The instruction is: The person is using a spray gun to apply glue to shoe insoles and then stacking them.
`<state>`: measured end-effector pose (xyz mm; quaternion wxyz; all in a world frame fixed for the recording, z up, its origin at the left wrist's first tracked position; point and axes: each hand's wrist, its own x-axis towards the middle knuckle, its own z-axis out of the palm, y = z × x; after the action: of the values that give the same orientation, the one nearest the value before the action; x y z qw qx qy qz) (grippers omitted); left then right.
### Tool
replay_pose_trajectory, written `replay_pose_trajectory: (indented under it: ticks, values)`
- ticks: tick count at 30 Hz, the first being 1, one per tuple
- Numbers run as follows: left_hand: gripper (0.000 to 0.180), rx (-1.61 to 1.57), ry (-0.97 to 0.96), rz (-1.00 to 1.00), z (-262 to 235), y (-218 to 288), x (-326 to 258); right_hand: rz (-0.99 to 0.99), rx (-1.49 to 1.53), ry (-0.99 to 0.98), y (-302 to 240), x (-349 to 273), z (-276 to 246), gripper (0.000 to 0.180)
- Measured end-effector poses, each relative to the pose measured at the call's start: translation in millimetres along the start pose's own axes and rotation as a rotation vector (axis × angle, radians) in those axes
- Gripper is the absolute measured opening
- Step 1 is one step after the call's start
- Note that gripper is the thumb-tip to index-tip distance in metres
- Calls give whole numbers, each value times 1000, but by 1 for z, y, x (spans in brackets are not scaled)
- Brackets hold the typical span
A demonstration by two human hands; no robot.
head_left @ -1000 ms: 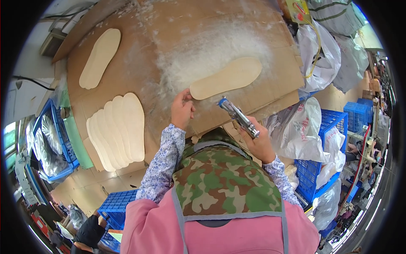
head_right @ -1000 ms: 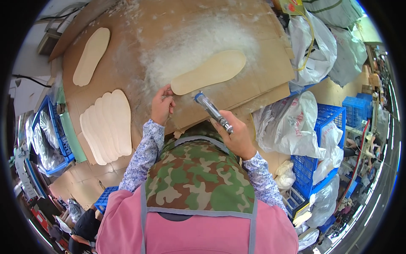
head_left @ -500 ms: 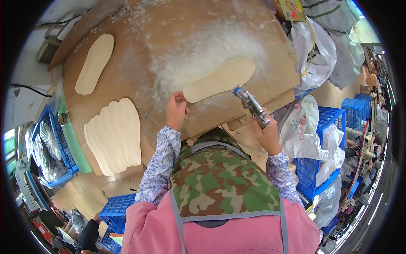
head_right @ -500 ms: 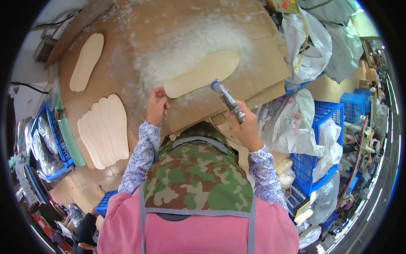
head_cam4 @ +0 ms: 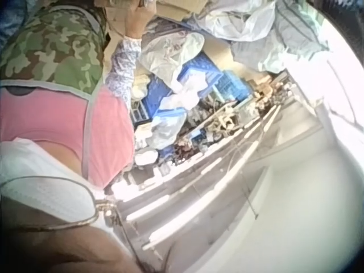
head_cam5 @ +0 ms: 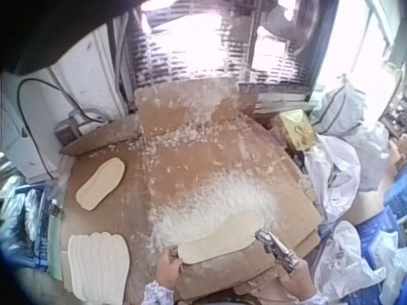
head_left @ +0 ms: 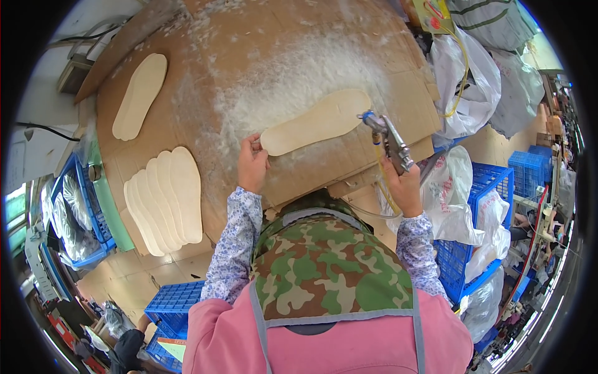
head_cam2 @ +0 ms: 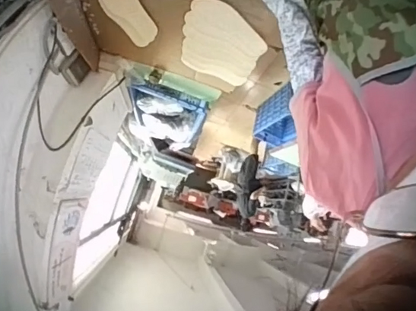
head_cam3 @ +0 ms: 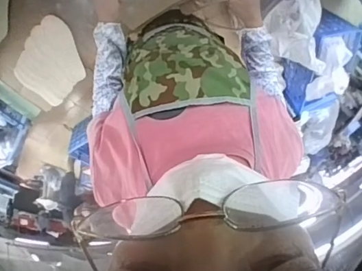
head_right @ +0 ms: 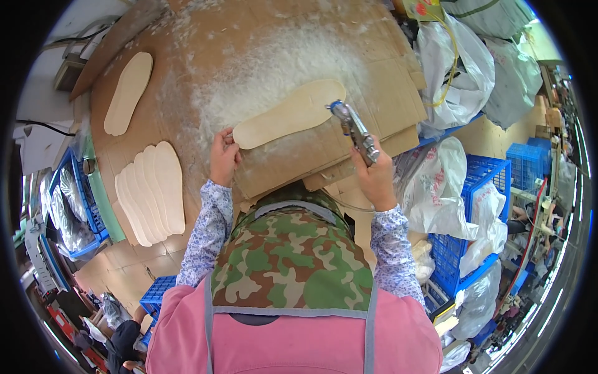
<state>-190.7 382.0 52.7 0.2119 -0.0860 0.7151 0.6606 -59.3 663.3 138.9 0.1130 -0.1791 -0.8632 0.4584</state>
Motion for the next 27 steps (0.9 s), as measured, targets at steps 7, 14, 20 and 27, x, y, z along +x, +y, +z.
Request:
replay_pose_trajectory:
  ticks: [7, 14, 20, 27]
  values:
    - [38, 1, 30, -8, 5, 4, -1, -33, 28, -248, -32, -3, 19, 25]
    - [39, 16, 23, -8, 5, 1, 7, -62, 75, -353, -35, -16, 15, 27]
    - [41, 173, 34, 79, 3, -7, 15, 3, -35, -236, -11, -22, -22, 26]
    - [45, -85, 4, 94, 9, 24, -6, 70, 69, 33, 19, -12, -44, 19]
